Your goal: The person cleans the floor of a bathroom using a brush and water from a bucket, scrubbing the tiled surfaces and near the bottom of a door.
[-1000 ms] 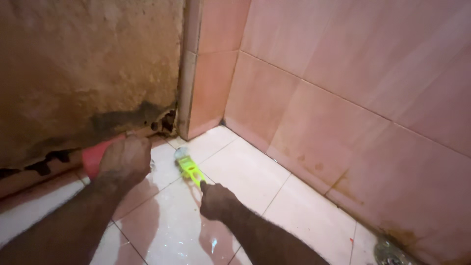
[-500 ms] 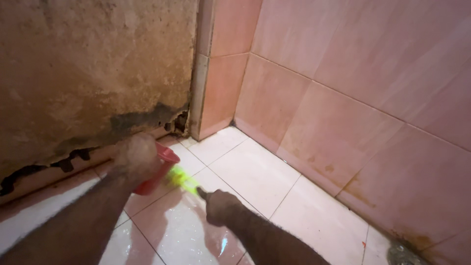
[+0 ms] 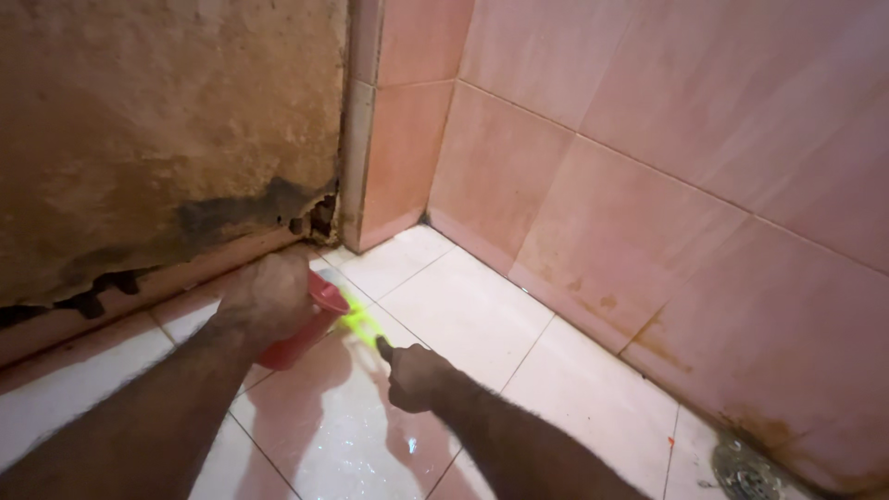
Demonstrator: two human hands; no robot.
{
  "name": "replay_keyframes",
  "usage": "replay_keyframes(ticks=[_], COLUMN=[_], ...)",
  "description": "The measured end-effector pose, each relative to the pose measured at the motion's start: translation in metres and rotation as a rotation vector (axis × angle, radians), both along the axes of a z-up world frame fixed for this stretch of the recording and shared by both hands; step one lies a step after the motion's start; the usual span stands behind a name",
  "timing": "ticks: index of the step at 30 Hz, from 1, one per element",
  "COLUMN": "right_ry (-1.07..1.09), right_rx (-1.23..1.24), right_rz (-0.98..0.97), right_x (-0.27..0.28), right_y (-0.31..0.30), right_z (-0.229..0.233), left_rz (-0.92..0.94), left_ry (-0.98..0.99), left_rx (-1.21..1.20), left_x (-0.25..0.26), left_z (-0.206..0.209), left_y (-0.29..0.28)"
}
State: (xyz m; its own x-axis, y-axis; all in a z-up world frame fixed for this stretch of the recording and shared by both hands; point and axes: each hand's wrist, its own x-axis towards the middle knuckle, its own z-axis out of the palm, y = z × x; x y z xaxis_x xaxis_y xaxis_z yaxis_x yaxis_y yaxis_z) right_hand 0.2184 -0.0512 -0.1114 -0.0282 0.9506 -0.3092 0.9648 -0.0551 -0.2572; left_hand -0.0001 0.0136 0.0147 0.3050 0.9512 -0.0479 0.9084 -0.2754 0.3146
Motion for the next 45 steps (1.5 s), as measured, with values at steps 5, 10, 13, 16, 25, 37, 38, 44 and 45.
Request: replay_keyframes(ticks=[5, 10, 13, 16, 25, 37, 38, 44, 45], right_ry=[-0.052, -0.124, -0.241, -0.014, -0.163, -0.189, -0.188, -0.207, -0.226], right_rx=[-0.032, -0.047, -0.11, -0.135, -0.154, -0.088, -0.081, -0.088, -0.092], right_rz=[-0.176, 0.009, 0.141, -0.346, 0.0, -0.033, -0.033, 0.084, 0.13], right_x=[0.008, 0.0, 0.01, 0.006, 0.03, 0.029, 0.032, 0.038, 0.043], right_y=[0.011, -0.015, -0.019, -0.006, -0.021, -0.016, -0.011, -0.022, -0.022], right_z=[0.002, 0.008, 0.023, 0.018, 0.008, 0.005, 0.004, 0.006, 0.01], left_rz=[-0.138, -0.189, -0.188, -0.198, -0.135, -0.119, -0.132, -0.15, -0.148], left_ry=[0.049, 0.13, 0.131, 0.099, -0.051, 0.032, 0.04, -0.003, 0.0], left_rx=[0.052, 0.152, 0.131, 0.148, 0.025, 0.014, 0.048, 0.077, 0.073], left_x=[0.005, 0.01, 0.009, 0.017, 0.026, 0.034, 0.035, 0.036, 0.037], left_z=[-0.015, -0.011, 0.002, 0.006, 0.011, 0.011, 0.011, 0.012, 0.015], left_y=[0.003, -0.004, -0.018, -0.022, -0.031, -0.039, -0.037, -0.038, -0.038])
